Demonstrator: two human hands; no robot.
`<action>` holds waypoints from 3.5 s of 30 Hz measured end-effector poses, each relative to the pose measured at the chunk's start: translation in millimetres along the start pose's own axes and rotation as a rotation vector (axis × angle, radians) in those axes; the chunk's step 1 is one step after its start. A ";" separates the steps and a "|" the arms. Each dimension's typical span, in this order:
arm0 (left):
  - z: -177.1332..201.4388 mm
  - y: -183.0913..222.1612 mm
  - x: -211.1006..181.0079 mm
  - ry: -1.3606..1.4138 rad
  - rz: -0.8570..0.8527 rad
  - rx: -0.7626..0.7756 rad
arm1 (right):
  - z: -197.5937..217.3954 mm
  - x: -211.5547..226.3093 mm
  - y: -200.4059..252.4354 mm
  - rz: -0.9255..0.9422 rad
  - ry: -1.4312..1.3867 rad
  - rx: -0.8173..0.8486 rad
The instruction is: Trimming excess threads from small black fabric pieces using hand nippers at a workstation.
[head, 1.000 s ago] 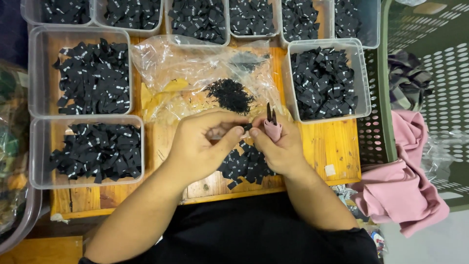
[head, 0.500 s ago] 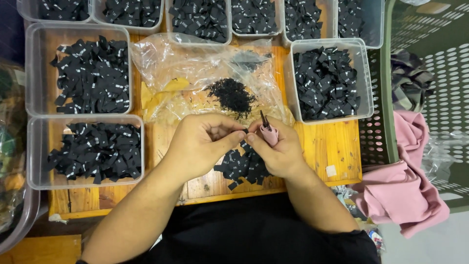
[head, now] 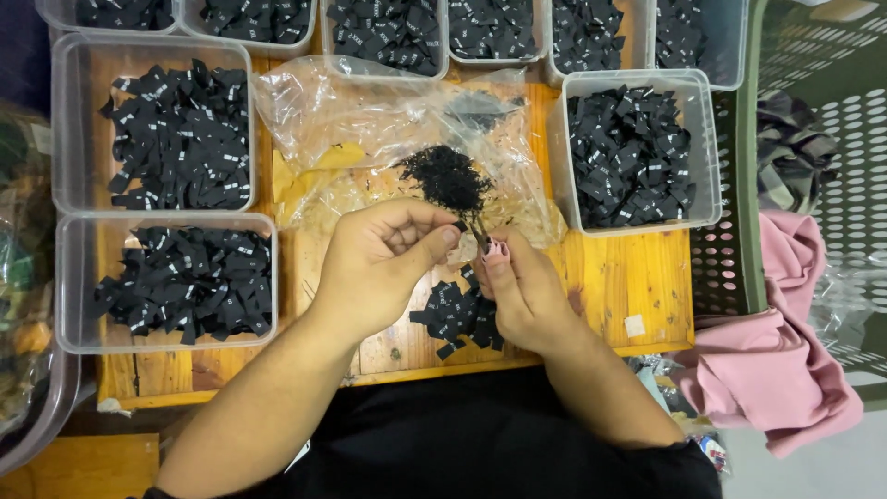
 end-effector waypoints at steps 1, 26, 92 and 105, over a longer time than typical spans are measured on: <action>0.6 0.0 0.6 0.000 0.002 -0.002 | 0.0 1.4 -0.3 -0.001 -0.002 0.001; -11.8 3.0 6.4 0.061 -0.115 -0.021 | 2.1 -6.5 2.5 -0.076 0.191 0.015; -2.8 -4.3 12.9 0.073 0.055 -0.102 | 2.2 -14.5 -5.6 -0.044 -0.077 -0.055; -4.5 -7.5 15.9 0.055 -0.075 -0.106 | 3.0 -17.6 -4.7 -0.035 -0.171 -0.064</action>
Point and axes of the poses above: each hand's wrist, its own y-axis away from the middle knuckle, its own z-axis out of the back of the hand, x = y × z, the point moved 3 cm from there along -y, towards the middle knuckle, and after that the axes turned 11 degrees about x, right-handed, at the moved point
